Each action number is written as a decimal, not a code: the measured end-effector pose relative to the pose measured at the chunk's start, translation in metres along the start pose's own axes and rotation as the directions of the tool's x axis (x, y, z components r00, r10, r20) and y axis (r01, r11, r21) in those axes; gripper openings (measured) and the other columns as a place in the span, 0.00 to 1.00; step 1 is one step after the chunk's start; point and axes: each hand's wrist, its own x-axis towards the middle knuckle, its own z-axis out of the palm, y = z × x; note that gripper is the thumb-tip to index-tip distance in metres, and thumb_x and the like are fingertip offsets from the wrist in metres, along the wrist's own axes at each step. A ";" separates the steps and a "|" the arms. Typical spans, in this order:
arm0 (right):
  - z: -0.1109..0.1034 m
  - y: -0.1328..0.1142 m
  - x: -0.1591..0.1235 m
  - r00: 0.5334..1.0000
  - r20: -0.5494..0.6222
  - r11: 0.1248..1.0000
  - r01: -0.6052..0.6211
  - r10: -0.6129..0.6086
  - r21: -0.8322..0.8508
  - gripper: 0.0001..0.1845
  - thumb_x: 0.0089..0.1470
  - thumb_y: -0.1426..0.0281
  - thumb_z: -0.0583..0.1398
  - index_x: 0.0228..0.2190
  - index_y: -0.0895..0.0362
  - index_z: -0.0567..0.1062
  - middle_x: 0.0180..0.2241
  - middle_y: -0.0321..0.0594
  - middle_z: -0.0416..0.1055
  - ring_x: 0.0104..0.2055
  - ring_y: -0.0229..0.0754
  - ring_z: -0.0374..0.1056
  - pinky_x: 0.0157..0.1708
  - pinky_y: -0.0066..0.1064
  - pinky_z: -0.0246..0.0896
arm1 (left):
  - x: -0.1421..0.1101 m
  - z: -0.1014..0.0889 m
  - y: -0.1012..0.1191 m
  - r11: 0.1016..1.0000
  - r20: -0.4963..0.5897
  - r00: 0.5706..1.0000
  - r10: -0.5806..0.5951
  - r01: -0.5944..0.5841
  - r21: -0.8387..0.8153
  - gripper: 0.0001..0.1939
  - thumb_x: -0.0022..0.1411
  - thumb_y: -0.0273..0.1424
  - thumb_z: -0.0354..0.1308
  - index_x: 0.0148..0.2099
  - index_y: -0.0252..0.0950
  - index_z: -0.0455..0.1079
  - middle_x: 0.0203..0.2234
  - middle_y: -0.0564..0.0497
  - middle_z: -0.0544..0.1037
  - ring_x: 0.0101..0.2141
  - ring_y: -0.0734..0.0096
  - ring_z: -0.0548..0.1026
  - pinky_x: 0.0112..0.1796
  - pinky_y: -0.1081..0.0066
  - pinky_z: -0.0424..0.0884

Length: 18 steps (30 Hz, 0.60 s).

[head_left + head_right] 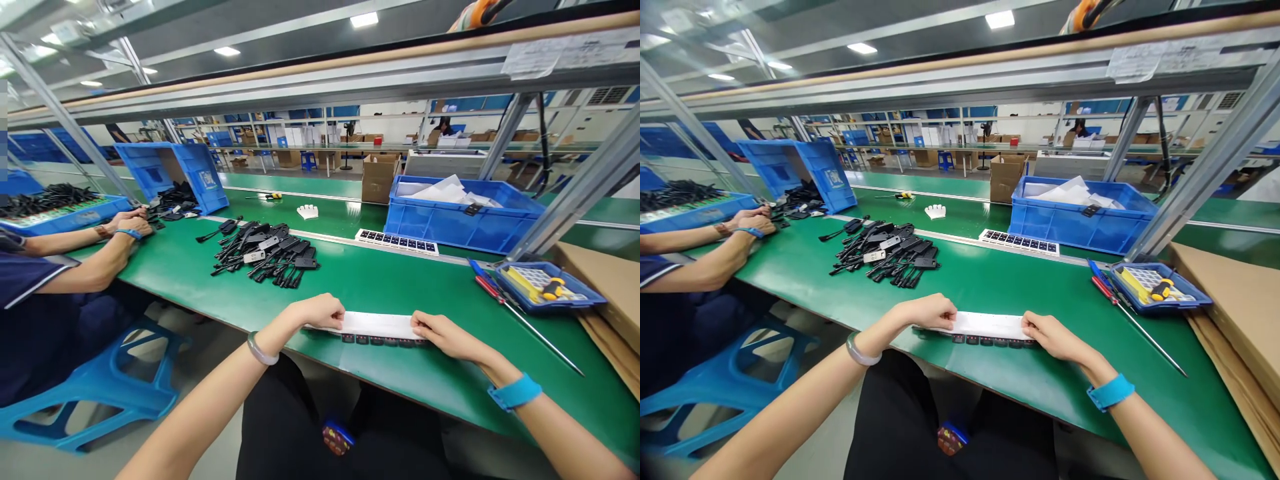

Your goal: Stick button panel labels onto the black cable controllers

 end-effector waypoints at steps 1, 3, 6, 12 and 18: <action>0.000 0.000 -0.001 1.000 0.002 1.000 0.003 -0.003 0.009 0.12 0.60 0.62 0.45 0.28 0.53 0.60 0.24 0.34 0.62 0.26 0.40 0.58 0.28 0.30 0.52 | -0.003 0.002 -0.002 1.000 -0.019 0.999 -0.026 0.026 0.012 0.05 0.58 0.31 0.56 0.34 0.37 0.73 0.31 0.50 0.78 0.34 0.68 0.75 0.31 0.75 0.63; -0.001 0.001 -0.002 1.000 0.003 1.000 0.010 -0.011 0.026 0.11 0.60 0.63 0.46 0.29 0.53 0.61 0.26 0.36 0.64 0.28 0.41 0.59 0.30 0.31 0.54 | -0.008 0.007 -0.003 0.997 -0.068 0.995 -0.076 0.077 0.024 0.09 0.61 0.31 0.51 0.36 0.35 0.72 0.35 0.45 0.78 0.36 0.64 0.75 0.33 0.73 0.63; -0.002 0.002 -0.006 1.000 0.002 0.999 0.019 -0.020 0.047 0.11 0.60 0.62 0.47 0.30 0.53 0.62 0.28 0.37 0.66 0.30 0.41 0.61 0.32 0.31 0.56 | -0.013 0.008 -0.007 0.996 -0.073 0.993 -0.095 0.094 -0.006 0.11 0.62 0.35 0.51 0.36 0.36 0.73 0.32 0.48 0.78 0.34 0.67 0.75 0.33 0.74 0.63; 0.000 0.002 -0.009 0.999 -0.034 0.997 -0.003 0.006 0.074 0.11 0.58 0.61 0.49 0.28 0.53 0.64 0.27 0.36 0.66 0.29 0.42 0.60 0.31 0.31 0.55 | -0.029 0.000 -0.026 0.992 -0.010 0.994 -0.109 0.108 -0.071 0.03 0.53 0.32 0.60 0.31 0.39 0.74 0.24 0.56 0.77 0.28 0.74 0.74 0.28 0.79 0.61; 0.004 0.002 -0.008 0.996 -0.083 0.982 -0.006 0.022 0.191 0.10 0.55 0.60 0.51 0.31 0.53 0.65 0.28 0.36 0.65 0.30 0.42 0.61 0.32 0.32 0.56 | -0.038 0.023 -0.031 0.952 -0.178 0.935 -0.306 0.296 -0.078 0.11 0.57 0.39 0.57 0.35 0.35 0.72 0.31 0.47 0.77 0.34 0.65 0.74 0.33 0.73 0.64</action>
